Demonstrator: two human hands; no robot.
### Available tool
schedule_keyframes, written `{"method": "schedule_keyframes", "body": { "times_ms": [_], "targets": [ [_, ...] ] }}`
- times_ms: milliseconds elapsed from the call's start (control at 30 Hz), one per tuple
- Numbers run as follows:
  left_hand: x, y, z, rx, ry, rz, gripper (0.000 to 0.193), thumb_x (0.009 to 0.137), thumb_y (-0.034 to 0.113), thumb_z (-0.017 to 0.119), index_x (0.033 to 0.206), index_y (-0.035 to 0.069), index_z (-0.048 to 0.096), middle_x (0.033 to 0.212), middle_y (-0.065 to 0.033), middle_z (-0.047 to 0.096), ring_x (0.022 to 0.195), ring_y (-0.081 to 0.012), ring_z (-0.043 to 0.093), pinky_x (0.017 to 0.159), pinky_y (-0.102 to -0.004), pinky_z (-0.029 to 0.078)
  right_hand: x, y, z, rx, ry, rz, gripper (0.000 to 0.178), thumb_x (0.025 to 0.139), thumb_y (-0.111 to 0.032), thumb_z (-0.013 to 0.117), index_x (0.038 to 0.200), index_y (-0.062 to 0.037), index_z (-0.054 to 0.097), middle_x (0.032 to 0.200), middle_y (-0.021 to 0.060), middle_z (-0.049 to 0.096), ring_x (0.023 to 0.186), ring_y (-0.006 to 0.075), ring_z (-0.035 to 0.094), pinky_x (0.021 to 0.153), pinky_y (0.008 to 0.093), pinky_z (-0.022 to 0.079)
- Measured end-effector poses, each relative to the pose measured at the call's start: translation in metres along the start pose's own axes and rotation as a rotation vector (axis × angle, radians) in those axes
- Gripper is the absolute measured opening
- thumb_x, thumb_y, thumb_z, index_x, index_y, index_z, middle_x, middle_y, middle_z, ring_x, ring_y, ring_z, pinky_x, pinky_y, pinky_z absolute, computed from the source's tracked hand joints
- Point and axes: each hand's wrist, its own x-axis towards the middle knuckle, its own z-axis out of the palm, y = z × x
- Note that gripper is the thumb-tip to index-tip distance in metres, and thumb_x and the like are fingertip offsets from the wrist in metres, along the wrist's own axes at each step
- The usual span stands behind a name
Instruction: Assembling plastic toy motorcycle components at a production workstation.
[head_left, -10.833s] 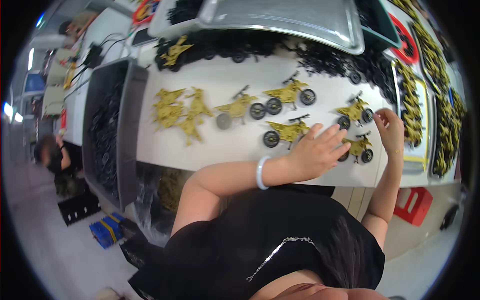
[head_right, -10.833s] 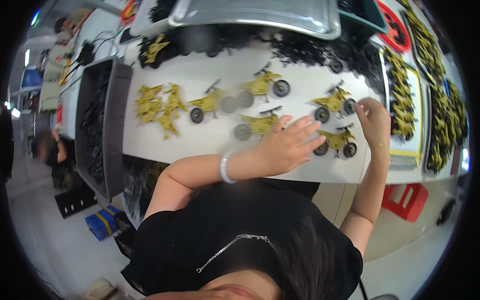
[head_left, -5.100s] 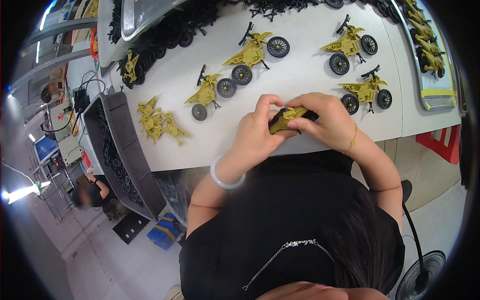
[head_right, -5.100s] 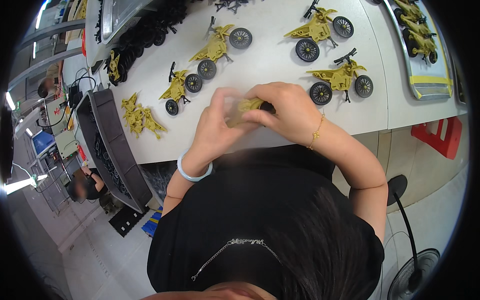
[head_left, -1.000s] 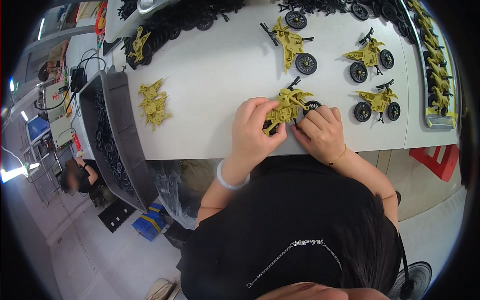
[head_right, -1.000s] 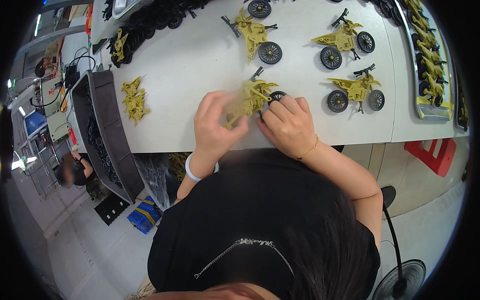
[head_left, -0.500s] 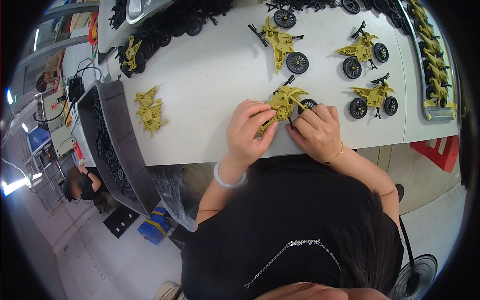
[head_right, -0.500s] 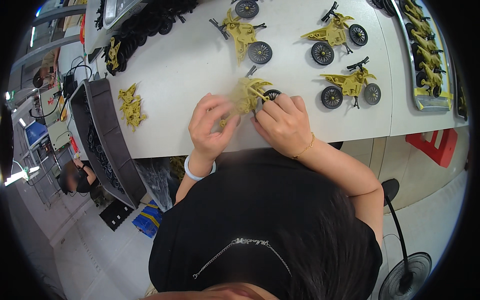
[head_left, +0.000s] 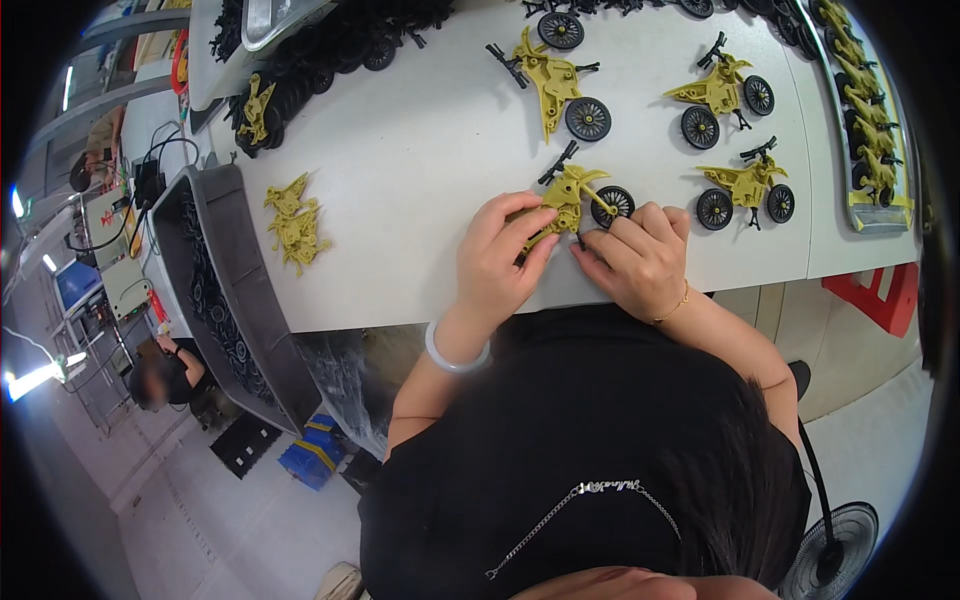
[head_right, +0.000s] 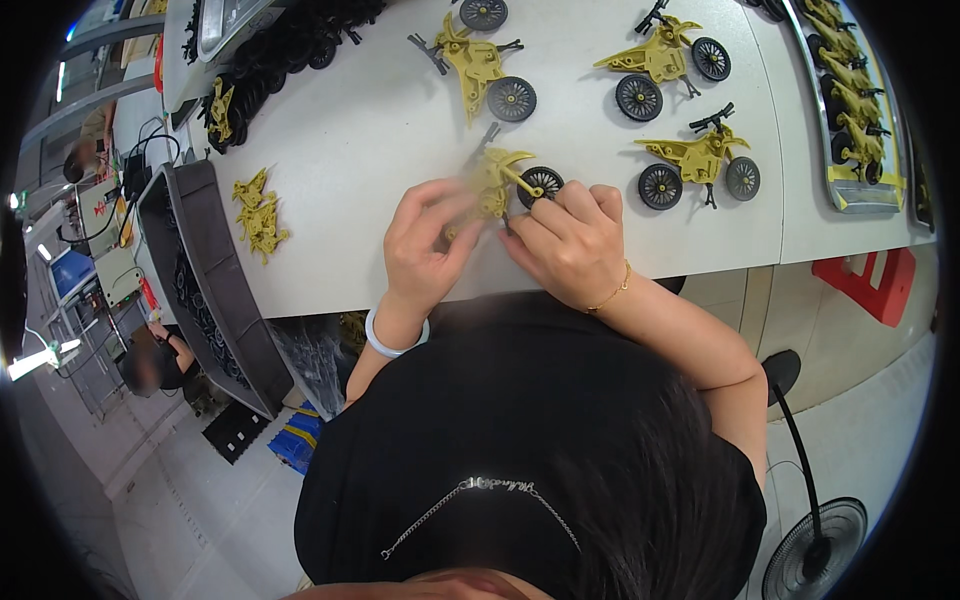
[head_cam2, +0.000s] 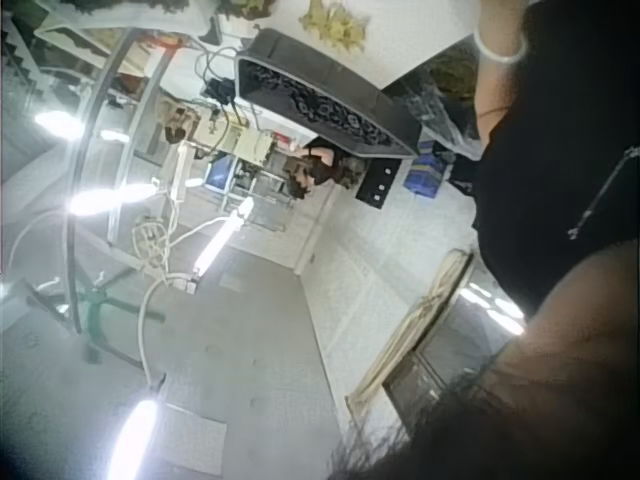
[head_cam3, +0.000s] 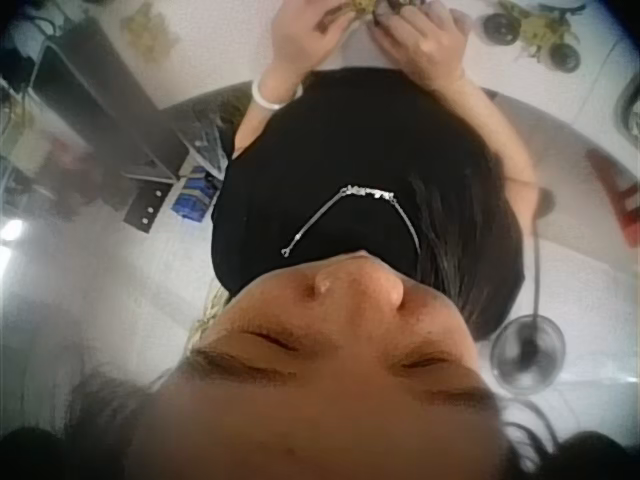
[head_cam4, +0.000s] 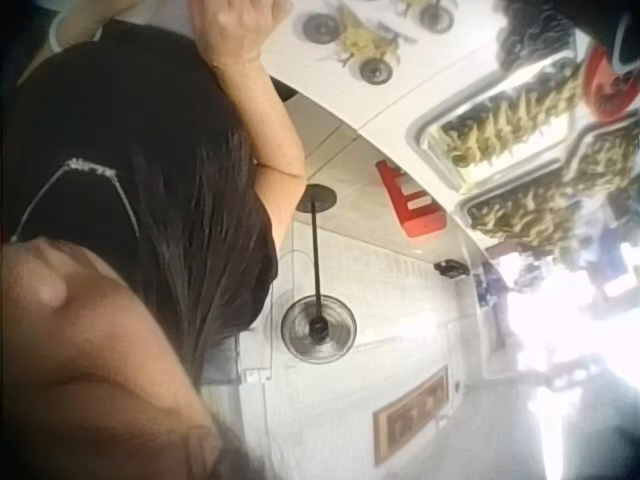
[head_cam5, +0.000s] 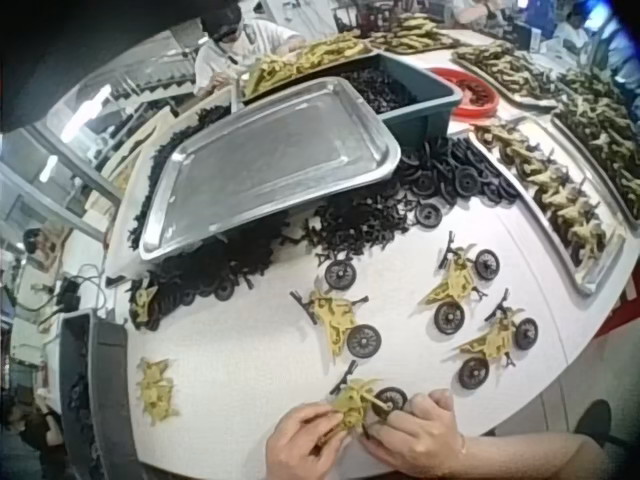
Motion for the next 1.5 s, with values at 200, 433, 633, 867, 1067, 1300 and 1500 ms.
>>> {"method": "schedule_keyframes", "body": {
  "times_ms": [200,433,633,867,1067,1300,1500],
  "targets": [
    [-0.001,-0.001,0.001,-0.045,-0.021,-0.011,0.02,0.07,0.001,0.072,0.089,0.004,0.068,0.1,-0.01,0.061,0.094,-0.0284,0.06,0.077,-0.0352,0.05,0.0,0.001,0.0,0.003,-0.019,-0.002,0.018,0.059,-0.018,0.076,0.07,-0.0174,0.062,0.066,-0.0059,0.049,0.067,0.016,0.045,0.067,0.0318,0.03],
    [-0.003,0.004,0.002,0.058,-0.02,0.072,0.019,0.071,0.002,0.071,0.09,0.005,0.069,0.102,-0.0114,0.06,0.093,-0.0296,0.06,0.077,-0.0363,0.05,0.001,0.001,0.003,0.015,0.012,0.003,0.02,0.06,-0.018,0.073,0.063,-0.0158,0.054,0.067,-0.0028,0.045,0.068,0.0167,0.046,0.067,0.0333,0.03],
    [0.001,0.008,0.004,0.058,-0.034,0.011,0.015,0.073,0.002,0.07,0.087,0.005,0.069,0.106,-0.013,0.057,0.09,-0.029,0.058,0.077,-0.0351,0.048,0.002,0.001,0.002,-0.006,0.003,-0.003,0.021,0.061,-0.017,0.073,0.062,-0.0154,0.051,0.066,-0.0026,0.045,0.069,0.0167,0.047,0.067,0.0333,0.031],
    [0.006,0.017,-0.001,-0.099,-0.016,-0.222,0.051,0.07,0.0,0.074,0.115,0.005,0.05,0.115,-0.0126,0.05,0.087,-0.025,0.057,0.077,-0.0331,0.047,0.001,0.0,0.001,-0.001,0.011,0.001,0.019,0.062,-0.015,0.072,0.062,-0.0148,0.052,0.065,-0.0028,0.044,0.068,0.0163,0.046,0.067,0.0329,0.031],
    [0.015,0.021,-0.015,-0.503,-0.246,-0.499,0.096,0.069,-0.005,0.073,0.145,0.009,0.017,0.117,-0.0146,0.054,0.095,-0.0204,0.058,0.083,-0.0318,0.046,0.002,0.001,-0.003,0.012,0.091,-0.059,0.016,0.059,-0.015,0.071,0.07,-0.0146,0.059,0.065,-0.0038,0.043,0.066,0.0152,0.046,0.066,0.0321,0.031],
    [0.015,0.02,-0.017,-1.03,-0.259,-0.63,0.101,0.072,-0.008,0.07,0.149,0.014,0.009,0.119,-0.017,0.053,0.104,-0.0205,0.057,0.089,-0.0337,0.047,0.01,0.003,-0.013,0.124,0.175,-0.169,0.023,0.06,-0.016,0.069,0.081,-0.0142,0.061,0.075,-0.0031,0.05,0.071,0.0141,0.05,0.064,0.0298,0.033],
    [0.019,0.022,-0.019,-1.148,-0.193,-0.73,0.101,0.074,-0.007,0.07,0.149,0.016,0.007,0.118,-0.0179,0.054,0.103,-0.0208,0.058,0.089,-0.0329,0.048,0.01,0.008,-0.014,0.129,0.146,-0.192,0.023,0.062,-0.017,0.069,0.084,-0.0126,0.062,0.081,-0.0021,0.055,0.074,0.0151,0.052,0.064,0.0297,0.036]
  ]
}}
